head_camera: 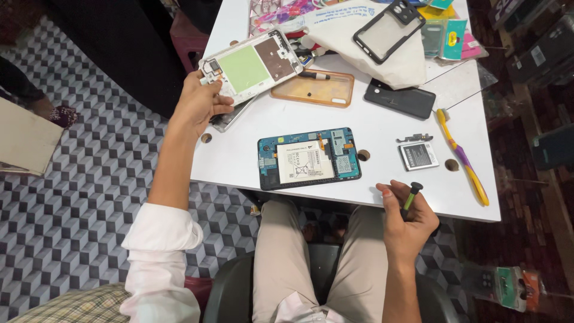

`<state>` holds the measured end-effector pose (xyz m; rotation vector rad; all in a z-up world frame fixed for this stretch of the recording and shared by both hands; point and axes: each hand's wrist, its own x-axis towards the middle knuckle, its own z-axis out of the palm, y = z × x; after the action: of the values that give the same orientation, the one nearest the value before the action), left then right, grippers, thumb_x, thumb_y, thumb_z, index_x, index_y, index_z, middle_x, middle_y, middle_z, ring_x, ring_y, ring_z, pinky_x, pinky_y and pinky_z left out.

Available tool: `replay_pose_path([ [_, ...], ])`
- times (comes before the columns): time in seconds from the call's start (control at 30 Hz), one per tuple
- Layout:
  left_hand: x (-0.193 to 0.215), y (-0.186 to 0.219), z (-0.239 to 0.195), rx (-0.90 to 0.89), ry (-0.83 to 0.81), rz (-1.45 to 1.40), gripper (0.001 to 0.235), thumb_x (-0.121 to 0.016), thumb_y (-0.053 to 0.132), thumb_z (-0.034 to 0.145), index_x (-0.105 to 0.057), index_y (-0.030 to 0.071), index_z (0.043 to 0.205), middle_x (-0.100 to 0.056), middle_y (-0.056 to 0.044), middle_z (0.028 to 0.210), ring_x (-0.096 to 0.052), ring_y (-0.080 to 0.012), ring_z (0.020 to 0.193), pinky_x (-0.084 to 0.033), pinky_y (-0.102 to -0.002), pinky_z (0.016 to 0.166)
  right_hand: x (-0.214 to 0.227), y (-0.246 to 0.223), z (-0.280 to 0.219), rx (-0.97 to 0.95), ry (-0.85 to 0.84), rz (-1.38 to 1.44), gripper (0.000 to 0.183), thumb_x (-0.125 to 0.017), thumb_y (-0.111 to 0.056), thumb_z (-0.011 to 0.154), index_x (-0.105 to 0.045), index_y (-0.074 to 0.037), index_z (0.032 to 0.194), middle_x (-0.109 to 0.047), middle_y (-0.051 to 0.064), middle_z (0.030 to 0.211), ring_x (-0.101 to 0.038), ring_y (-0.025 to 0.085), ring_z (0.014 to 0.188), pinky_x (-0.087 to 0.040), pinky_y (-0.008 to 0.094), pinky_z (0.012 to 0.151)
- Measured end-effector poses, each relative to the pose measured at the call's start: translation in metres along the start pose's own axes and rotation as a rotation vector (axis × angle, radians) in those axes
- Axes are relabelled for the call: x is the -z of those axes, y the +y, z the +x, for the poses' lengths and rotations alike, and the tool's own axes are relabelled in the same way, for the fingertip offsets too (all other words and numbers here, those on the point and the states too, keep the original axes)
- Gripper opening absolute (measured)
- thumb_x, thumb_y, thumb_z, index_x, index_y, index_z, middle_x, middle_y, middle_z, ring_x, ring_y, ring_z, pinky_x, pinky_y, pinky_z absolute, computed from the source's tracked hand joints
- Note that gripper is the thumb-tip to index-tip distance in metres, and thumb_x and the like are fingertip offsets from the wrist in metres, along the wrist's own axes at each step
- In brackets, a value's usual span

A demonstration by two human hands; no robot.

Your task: The person uses a screwdriver to remove screws from the back of a disassembled smartphone, then sets the phone aside and picks up another device. They continue to unscrew and manipulate internal components of the second phone, handling batteries and circuit boards while working at a cluttered repair table.

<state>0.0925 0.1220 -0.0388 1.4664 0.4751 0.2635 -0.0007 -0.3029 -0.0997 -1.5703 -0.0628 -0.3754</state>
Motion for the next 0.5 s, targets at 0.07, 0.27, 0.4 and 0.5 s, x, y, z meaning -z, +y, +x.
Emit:
replay_pose_path([
  [0.07, -0.003, 0.001, -0.007, -0.085, 0.014, 0.087, 0.044, -0.061, 0.011, 0.099, -0.039, -0.005, 0.134, -0.065, -0.016, 0.106, -0.066, -0.0148, 0.076, -0.063, -0.030, 0.058, 0.000, -0.001, 0.000, -0.006, 0.001, -0.005, 0.017, -0.069, -0.002, 0.099, -0.069, 0.006, 0.113, -0.078, 0.015, 0.102, -0.060, 0.002, 0.070, -0.041, 0.014, 0.059],
  [0.27, -0.013, 0.004, -0.033, -0.282, 0.073, 0.157, 0.065, -0.066, 0.006, 0.094, -0.033, -0.015, 0.146, -0.068, -0.023, 0.118, -0.075, -0.0201, 0.086, -0.062, -0.029, 0.057, 0.003, -0.004, -0.002, -0.113, 0.027, 0.035, 0.019, -0.063, -0.017, 0.105, -0.067, 0.001, 0.101, -0.072, 0.011, 0.082, -0.039, 0.001, 0.046, -0.026, 0.018, 0.043],
  [0.4, -0.019, -0.008, -0.058, -0.366, 0.030, 0.121, 0.082, -0.068, 0.004, 0.091, -0.015, -0.013, 0.151, -0.065, -0.027, 0.126, -0.077, -0.0246, 0.089, -0.064, -0.029, 0.061, 0.016, -0.008, 0.008, -0.130, -0.121, 0.380, 0.014, -0.045, -0.022, 0.111, -0.045, -0.009, 0.106, -0.061, 0.015, 0.073, -0.042, 0.007, 0.043, -0.032, 0.019, 0.042],
  [0.5, -0.022, -0.019, -0.076, -0.586, 0.096, 0.255, 0.071, -0.070, 0.002, 0.092, -0.034, -0.014, 0.152, -0.060, -0.027, 0.137, -0.077, -0.0255, 0.100, -0.064, -0.028, 0.075, 0.022, -0.010, 0.020, -0.093, -0.272, 0.410, 0.017, -0.041, -0.009, 0.104, -0.031, -0.012, 0.118, -0.059, 0.023, 0.090, -0.053, 0.017, 0.057, -0.045, 0.025, 0.052],
])
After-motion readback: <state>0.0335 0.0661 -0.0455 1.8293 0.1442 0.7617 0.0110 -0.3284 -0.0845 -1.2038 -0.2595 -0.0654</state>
